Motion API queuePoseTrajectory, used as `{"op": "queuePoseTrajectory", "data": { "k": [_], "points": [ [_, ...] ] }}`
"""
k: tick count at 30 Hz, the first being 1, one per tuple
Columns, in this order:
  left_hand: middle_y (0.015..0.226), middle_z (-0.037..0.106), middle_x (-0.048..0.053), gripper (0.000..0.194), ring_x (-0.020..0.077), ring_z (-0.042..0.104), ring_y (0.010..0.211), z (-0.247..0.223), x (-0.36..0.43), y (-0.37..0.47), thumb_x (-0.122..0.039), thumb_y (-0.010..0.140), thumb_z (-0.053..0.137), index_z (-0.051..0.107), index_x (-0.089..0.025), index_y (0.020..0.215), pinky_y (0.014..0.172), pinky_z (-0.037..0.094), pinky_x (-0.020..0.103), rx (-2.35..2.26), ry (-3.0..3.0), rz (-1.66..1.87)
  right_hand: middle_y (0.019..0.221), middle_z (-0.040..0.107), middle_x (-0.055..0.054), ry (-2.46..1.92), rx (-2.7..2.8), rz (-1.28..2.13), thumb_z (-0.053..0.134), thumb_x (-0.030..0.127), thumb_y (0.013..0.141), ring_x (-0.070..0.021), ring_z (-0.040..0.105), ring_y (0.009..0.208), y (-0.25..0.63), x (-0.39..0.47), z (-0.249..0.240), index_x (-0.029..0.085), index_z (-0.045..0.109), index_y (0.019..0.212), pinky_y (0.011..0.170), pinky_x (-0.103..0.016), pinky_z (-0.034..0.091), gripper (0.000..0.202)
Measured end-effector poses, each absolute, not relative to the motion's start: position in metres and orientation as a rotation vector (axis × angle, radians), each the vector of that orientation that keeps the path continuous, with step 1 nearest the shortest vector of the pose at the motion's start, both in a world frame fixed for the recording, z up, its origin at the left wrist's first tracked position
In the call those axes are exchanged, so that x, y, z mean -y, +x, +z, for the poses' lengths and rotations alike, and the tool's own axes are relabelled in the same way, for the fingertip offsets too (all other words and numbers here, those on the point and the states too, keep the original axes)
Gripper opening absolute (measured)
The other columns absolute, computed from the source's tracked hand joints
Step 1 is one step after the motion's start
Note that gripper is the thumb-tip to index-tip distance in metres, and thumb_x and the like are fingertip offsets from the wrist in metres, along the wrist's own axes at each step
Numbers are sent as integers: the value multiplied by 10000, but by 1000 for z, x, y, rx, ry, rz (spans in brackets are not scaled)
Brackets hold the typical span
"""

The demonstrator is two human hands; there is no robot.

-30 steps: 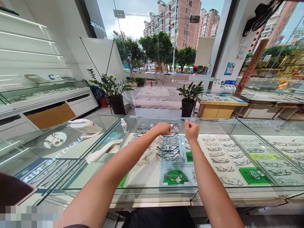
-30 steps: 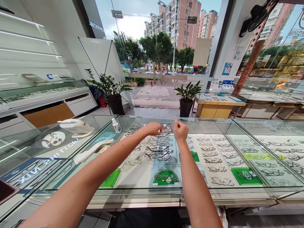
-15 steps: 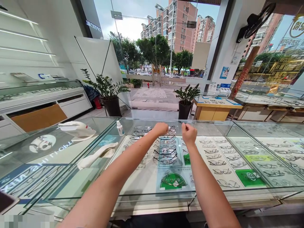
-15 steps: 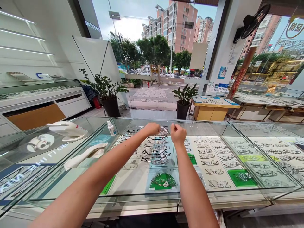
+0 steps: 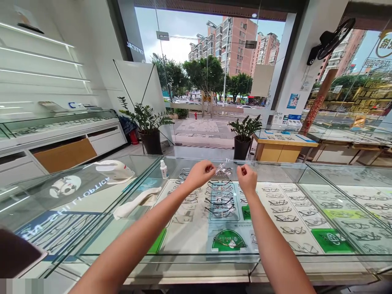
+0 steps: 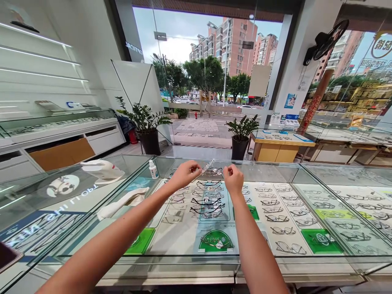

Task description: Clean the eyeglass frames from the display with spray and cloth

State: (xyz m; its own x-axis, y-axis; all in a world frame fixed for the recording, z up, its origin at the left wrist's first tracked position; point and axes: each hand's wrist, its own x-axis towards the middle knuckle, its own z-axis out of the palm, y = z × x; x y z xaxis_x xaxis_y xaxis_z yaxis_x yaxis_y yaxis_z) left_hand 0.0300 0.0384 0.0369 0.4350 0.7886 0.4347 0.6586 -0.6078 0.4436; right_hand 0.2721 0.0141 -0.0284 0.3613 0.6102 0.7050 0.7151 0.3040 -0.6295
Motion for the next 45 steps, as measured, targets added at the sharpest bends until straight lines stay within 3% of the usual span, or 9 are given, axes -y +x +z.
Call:
{"op": "queuePoseTrajectory", "data": {
  "k": [3, 7, 13, 22, 32, 45],
  "points": [
    [993, 733, 65, 299, 199, 650, 919, 28, -22, 7, -471, 938, 609, 708, -190, 910, 812, 474, 285, -1055, 2117, 1163, 587, 492, 44, -1357, 1372, -74, 552, 456, 954, -148, 439, 575, 262, -10, -27, 225, 528, 707, 625, -278, 323, 339],
    [985, 740, 74, 392, 199, 643, 885, 7, -18, -5, -566, 893, 686, 709, -176, 934, 806, 482, 299, -877, 1775, 1234, 596, 523, 37, -1338, 1492, 1, 557, 460, 958, -149, 470, 579, 244, -4, -28, 225, 551, 729, 624, -278, 340, 328],
    [981, 744, 62, 389, 189, 624, 899, -14, -17, -4, -557, 815, 799, 716, -185, 896, 857, 475, 310, -773, 1470, 1286, 625, 588, 24, -1301, 1561, 191, 599, 451, 940, -148, 529, 587, 214, 6, -30, 227, 590, 744, 627, -278, 402, 298],
    [931, 734, 46, 369, 159, 608, 855, -23, -12, 0, -530, 834, 807, 731, -175, 902, 812, 460, 284, -684, 1469, 1265, 850, 739, -38, -1033, 1469, 691, 693, 469, 901, -189, 693, 730, 177, 16, -34, 207, 727, 1001, 693, -304, 548, 283],
    [888, 712, 43, 317, 150, 596, 808, -25, -15, 0, -475, 826, 829, 755, -173, 890, 774, 471, 284, -633, 1521, 1321, 682, 663, 3, -1003, 1435, 826, 748, 489, 860, -168, 662, 633, 176, 21, -26, 201, 703, 876, 640, -290, 526, 292],
    [904, 663, 42, 375, 133, 552, 751, -19, -9, 1, -534, 831, 802, 706, -175, 882, 715, 542, 279, -643, 1479, 1350, 662, 649, 2, -1004, 1504, 849, 728, 490, 885, -177, 642, 629, 176, 21, -28, 202, 723, 874, 637, -298, 503, 289]
  ]
}}
